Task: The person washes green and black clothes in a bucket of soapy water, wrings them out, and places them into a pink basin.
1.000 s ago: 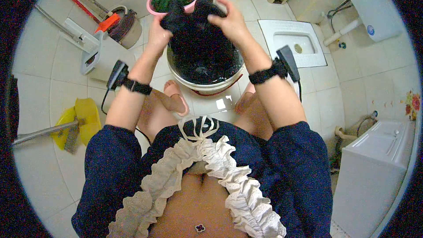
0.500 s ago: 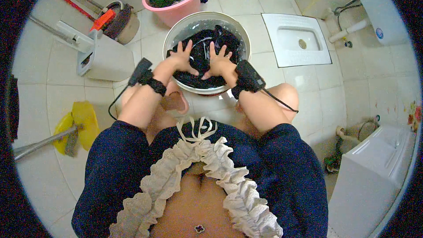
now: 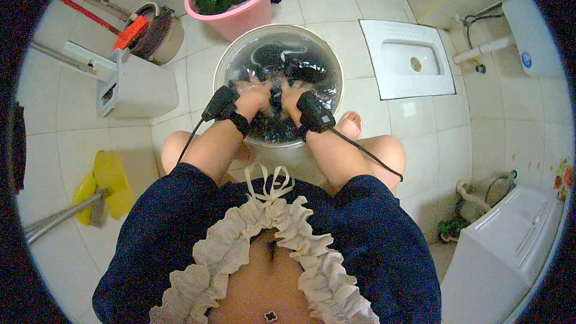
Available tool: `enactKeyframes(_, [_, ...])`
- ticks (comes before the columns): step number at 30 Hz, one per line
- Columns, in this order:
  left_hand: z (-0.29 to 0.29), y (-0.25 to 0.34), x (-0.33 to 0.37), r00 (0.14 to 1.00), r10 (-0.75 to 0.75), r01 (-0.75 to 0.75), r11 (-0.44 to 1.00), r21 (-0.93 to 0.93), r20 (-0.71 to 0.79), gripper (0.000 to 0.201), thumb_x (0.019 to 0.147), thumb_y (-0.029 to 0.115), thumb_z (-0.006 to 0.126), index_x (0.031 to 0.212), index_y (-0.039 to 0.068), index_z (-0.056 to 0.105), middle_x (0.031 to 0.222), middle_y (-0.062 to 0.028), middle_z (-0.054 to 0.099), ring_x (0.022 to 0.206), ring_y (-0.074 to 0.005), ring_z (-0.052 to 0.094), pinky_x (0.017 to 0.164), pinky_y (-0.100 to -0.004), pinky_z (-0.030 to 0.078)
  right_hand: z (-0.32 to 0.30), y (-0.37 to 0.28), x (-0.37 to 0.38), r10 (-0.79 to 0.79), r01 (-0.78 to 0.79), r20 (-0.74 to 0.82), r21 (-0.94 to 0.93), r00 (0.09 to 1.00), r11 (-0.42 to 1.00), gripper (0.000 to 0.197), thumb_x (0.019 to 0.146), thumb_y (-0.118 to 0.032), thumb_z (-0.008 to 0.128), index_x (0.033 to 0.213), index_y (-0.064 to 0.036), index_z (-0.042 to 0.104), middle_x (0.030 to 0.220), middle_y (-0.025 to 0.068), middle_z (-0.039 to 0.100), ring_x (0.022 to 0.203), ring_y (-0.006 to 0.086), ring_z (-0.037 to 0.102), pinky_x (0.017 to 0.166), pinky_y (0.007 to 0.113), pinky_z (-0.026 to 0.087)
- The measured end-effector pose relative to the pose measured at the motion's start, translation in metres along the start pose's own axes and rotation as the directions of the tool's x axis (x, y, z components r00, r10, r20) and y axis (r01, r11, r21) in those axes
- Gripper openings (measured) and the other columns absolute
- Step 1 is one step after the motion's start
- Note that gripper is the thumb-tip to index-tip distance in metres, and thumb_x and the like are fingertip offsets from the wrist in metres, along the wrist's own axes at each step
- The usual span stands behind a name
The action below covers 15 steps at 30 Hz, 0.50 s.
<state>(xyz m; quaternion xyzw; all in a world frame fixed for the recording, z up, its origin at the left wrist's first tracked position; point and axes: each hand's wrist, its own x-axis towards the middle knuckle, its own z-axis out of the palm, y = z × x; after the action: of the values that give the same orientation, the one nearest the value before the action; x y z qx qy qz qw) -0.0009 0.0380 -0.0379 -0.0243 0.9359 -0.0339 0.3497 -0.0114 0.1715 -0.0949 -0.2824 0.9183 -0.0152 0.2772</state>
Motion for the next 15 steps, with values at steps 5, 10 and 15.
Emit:
enactKeyframes(5, [-0.002, -0.002, 0.006, 1.000, -0.026, 0.025, 0.993, 0.113, 0.006, 0.090, 0.061, 0.039, 0.069, 0.135, 0.018, 0.022, 0.136, -0.0268, 0.014, 0.123, -0.0450, 0.020, 0.098, -0.0551, 0.020, -0.045, -0.007, -0.004, -0.222, 0.237, 0.227, -0.039, 0.948, 0.971, 0.066, 0.034, -0.017, 0.081, 0.094, -0.0010, 0.059, 0.091, 0.0204, 0.060, 0.094, 0.0349, 0.055, 0.080, 0.047, 0.042])
enactKeyframes(10, [-0.018, -0.022, -0.001, 0.997, -0.067, 0.076, 0.970, -0.230, 0.044, 0.111, 0.056, 0.025, 0.078, 0.137, 0.020, 0.002, 0.137, -0.0248, 0.010, 0.121, -0.0386, 0.028, 0.091, -0.0487, 0.037, -0.048, -0.034, -0.040, -0.014, 0.010, -0.050, -0.079, 0.999, 0.997, 0.037, 0.052, -0.025, 0.076, 0.082, -0.0061, 0.065, 0.085, 0.0139, 0.063, 0.083, 0.0280, 0.061, 0.072, 0.038, 0.048])
enactKeyframes(15, [-0.009, -0.058, 0.012, 0.997, 0.021, -0.040, 0.970, -0.239, -0.080, 0.112, 0.057, 0.017, 0.074, 0.136, 0.014, -0.006, 0.120, -0.0258, 0.042, 0.107, -0.0357, 0.048, 0.087, -0.0406, 0.041, -0.100, -0.026, -0.096, -0.037, 0.070, -0.276, 0.111, 0.960, 0.991, 0.028, 0.060, -0.023, 0.072, 0.078, -0.0042, 0.063, 0.081, 0.0152, 0.060, 0.077, 0.0304, 0.059, 0.067, 0.037, 0.047])
